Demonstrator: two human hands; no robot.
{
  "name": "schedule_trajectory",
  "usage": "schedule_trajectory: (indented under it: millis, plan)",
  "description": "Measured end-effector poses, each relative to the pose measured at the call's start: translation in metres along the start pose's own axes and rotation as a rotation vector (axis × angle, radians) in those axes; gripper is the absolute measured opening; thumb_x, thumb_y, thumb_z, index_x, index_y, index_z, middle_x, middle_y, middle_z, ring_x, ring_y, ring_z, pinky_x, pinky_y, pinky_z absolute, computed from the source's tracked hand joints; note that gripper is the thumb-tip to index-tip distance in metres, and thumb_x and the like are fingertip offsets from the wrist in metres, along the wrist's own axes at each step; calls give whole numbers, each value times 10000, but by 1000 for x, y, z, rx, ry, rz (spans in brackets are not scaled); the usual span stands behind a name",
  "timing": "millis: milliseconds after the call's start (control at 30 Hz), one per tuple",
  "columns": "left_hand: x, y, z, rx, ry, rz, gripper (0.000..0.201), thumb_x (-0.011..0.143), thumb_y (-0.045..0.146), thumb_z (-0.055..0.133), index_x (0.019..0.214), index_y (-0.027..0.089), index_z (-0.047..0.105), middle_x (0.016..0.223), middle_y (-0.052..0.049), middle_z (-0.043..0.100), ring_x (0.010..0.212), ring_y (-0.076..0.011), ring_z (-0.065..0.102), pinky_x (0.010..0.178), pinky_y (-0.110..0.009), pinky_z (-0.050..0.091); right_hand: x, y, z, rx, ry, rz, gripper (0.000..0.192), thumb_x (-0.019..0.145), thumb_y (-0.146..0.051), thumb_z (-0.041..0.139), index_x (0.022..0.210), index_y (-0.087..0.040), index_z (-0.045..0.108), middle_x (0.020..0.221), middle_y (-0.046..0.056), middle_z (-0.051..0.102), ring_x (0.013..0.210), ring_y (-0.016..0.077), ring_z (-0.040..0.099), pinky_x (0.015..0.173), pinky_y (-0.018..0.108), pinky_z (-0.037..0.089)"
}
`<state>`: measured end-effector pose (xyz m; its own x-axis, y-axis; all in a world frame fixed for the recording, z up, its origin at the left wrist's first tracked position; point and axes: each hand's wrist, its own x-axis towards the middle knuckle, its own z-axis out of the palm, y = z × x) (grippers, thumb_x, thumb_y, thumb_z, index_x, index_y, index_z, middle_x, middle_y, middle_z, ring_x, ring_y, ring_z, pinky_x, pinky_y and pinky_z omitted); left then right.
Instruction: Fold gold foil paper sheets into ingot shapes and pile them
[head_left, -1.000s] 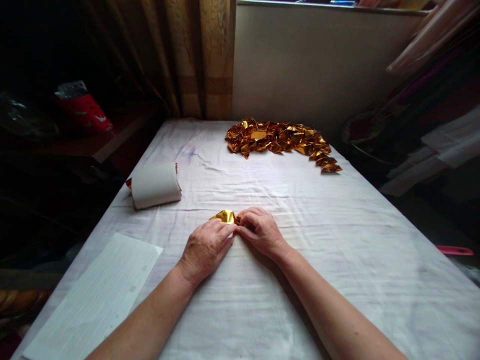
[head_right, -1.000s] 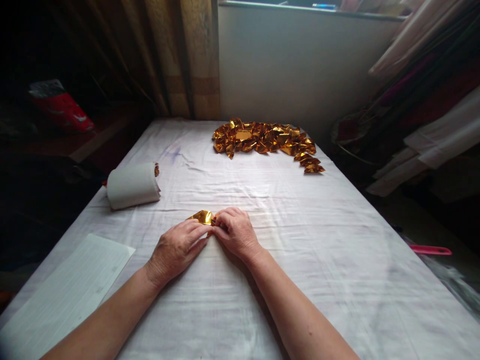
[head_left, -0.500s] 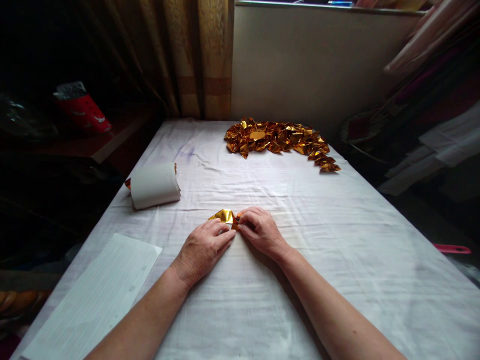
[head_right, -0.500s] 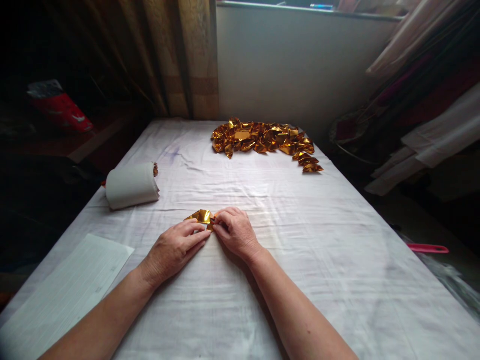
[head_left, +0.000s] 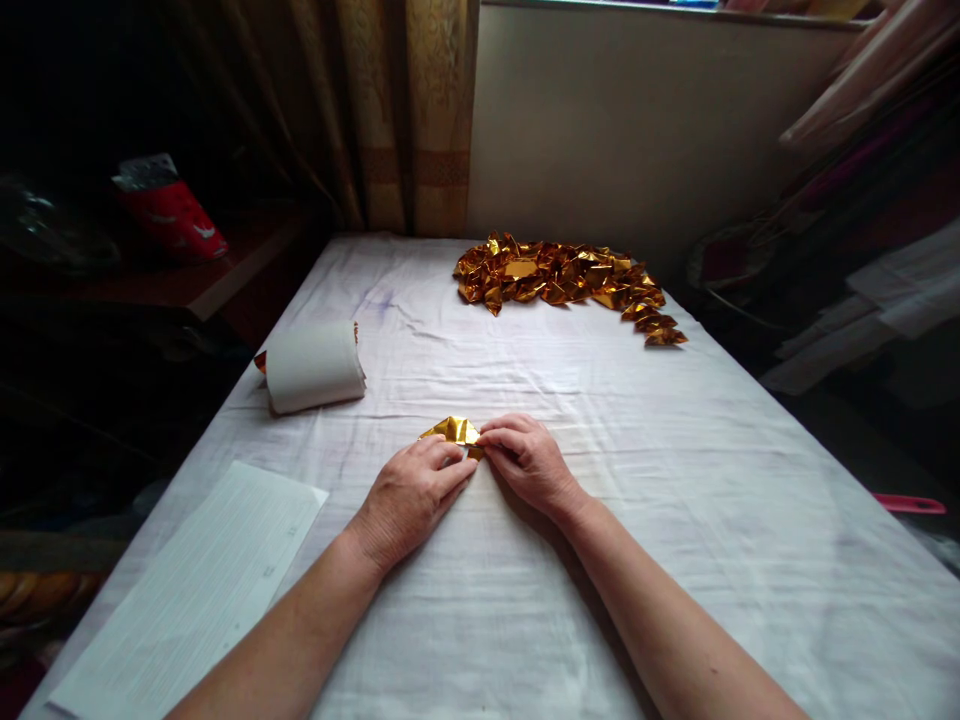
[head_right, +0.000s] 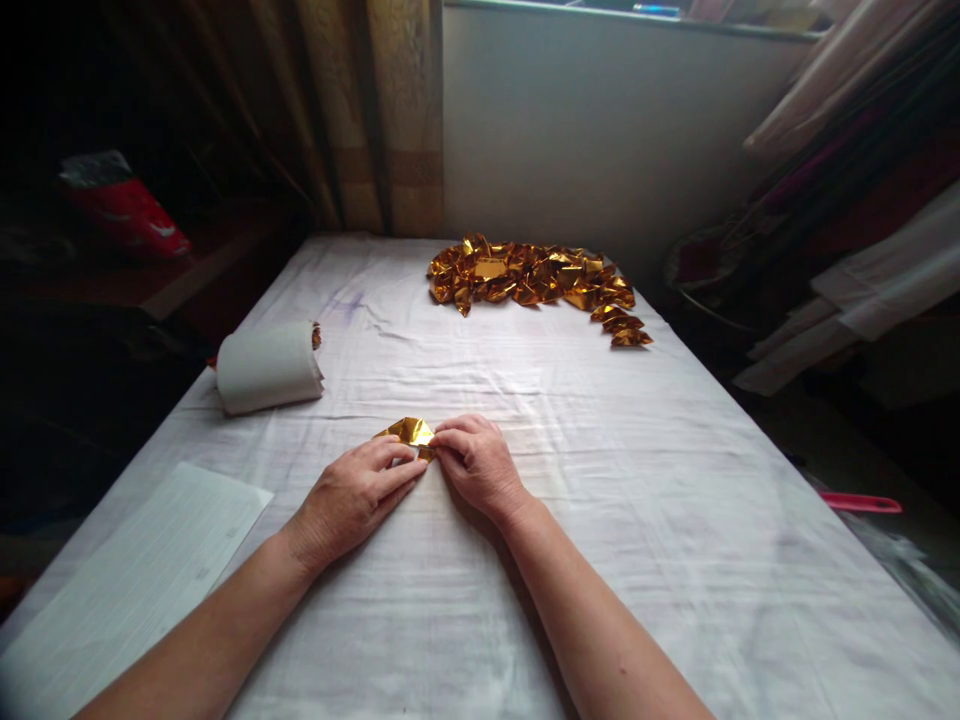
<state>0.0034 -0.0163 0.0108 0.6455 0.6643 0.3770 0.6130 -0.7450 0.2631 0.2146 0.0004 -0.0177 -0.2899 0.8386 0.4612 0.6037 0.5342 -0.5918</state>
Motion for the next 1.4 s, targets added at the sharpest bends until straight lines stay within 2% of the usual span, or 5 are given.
schedule_trajectory:
  millis: [367, 633, 1000, 1167, 1400]
  plan:
    - [-1, -1, 0, 14, -51, 0, 244, 967, 284, 489, 1144, 262, 656, 1071, -42, 659, 1047, -202, 578, 931, -369, 504, 4, -9, 2, -32, -14, 96, 21, 838, -228, 678, 823, -243, 678, 923, 32, 711, 904, 208, 627, 843, 387, 461]
    - [-2, -1, 1, 41, 44, 48, 254, 965, 250, 486, 1136, 201, 667, 1067, -54, 689, 1068, -215, 593, 946, -384, 523, 3, -11, 3, -63, -22, 106, 88, 834, -168, 636, 848, -242, 681, 958, 33, 702, 932, 209, 611, 845, 374, 430]
    - [1, 1, -2, 52, 18, 59, 240, 959, 248, 489, 1095, 196, 680, 1062, -62, 688, 1053, -212, 608, 961, -388, 527, 3, -11, 2, -70, -45, 106, 104, 853, -189, 607, 859, -247, 692, 979, 39, 704, 947, 203, 605, 861, 369, 420]
    - [-1, -2, -6, 29, -47, 72, 254, 954, 244, 479, 1109, 191, 673, 1117, -66, 675, 1119, -232, 584, 1014, -413, 501, 5, -17, 1, -109, -43, 138, 30, 804, -231, 697, 829, -243, 683, 968, 25, 698, 947, 205, 603, 851, 365, 400]
    - [0, -12, -15, -55, -173, 143, 251, 969, 252, 459, 1123, 217, 654, 1165, -47, 662, 1119, -188, 600, 1121, -404, 407, 4, -12, 3, -83, -44, 109, 85, 856, -185, 621, 841, -244, 680, 962, 29, 700, 941, 198, 600, 848, 350, 400]
